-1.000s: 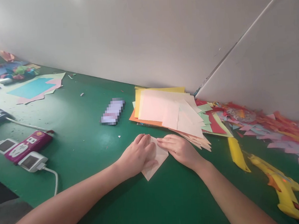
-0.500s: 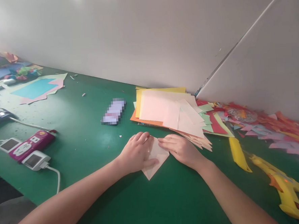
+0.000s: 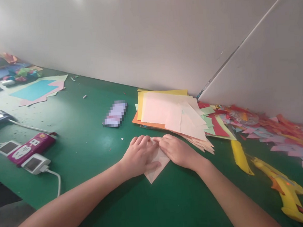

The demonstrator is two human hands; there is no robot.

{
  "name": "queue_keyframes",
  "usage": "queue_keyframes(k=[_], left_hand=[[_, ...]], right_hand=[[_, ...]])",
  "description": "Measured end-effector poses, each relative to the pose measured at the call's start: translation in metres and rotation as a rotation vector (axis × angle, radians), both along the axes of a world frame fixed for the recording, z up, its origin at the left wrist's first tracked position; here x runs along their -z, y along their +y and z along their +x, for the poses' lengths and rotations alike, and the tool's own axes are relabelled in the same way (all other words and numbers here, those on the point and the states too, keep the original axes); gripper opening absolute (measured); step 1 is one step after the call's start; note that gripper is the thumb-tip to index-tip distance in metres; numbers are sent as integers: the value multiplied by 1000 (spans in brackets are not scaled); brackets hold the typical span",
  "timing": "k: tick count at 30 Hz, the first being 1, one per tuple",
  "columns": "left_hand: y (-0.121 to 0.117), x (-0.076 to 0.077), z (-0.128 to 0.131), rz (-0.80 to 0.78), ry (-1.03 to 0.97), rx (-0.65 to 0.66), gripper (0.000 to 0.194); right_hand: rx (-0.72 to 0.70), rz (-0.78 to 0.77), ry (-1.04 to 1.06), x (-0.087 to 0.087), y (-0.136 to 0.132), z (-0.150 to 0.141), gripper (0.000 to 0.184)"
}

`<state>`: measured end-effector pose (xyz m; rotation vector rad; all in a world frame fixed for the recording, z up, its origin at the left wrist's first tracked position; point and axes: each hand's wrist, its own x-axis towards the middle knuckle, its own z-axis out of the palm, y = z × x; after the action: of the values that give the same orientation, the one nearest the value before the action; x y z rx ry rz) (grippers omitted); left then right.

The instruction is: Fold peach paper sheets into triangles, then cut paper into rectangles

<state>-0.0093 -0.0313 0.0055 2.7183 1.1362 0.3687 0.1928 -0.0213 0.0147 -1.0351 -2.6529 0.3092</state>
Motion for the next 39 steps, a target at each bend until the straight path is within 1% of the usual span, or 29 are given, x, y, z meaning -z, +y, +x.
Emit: queue_keyframes(k=[4,7,9,14,18,20,21,23,25,26,30,34,36,39], left_hand=[[0,-2,0,23,34,3,50],[0,0,0,30,30,-10,54],[-1,1,-1,29,26,-23,56],[-2,1,-1,27,31,-31,55],[-1,0,0,24,20,-31,54],[-1,0,0,19,12,-26,53],[0,0,0,14,4,-22,53],[0,1,0,1,-15,-16,53],[-1,1,0,-8,-25,-12,52],[-1,2,0,-8,-25,-9,52],[-2,6,0,12,-38,-12,53],[-1,10,0,26,-84,-43,57],[-1,11,0,31,-105,-38,61],[-1,13,0,38,-121,-33,66]], right_hand=[[23,-27,4,-6,3,-4,38],[11,-45,28,-7,0,3,38],[27,-61,60,-6,-4,11,38],[86,-40,111,-1,-22,33,35],[109,-8,110,2,-33,41,29],[120,1,148,2,-34,39,25],[148,9,175,3,-33,35,24],[268,31,229,6,-28,26,23],[440,93,249,9,-23,15,15],[460,96,238,12,-21,10,14],[472,72,182,20,-17,-2,26],[521,8,272,22,-20,-7,30],[498,-6,321,22,-22,-9,29],[410,-30,373,22,-26,-11,24]])
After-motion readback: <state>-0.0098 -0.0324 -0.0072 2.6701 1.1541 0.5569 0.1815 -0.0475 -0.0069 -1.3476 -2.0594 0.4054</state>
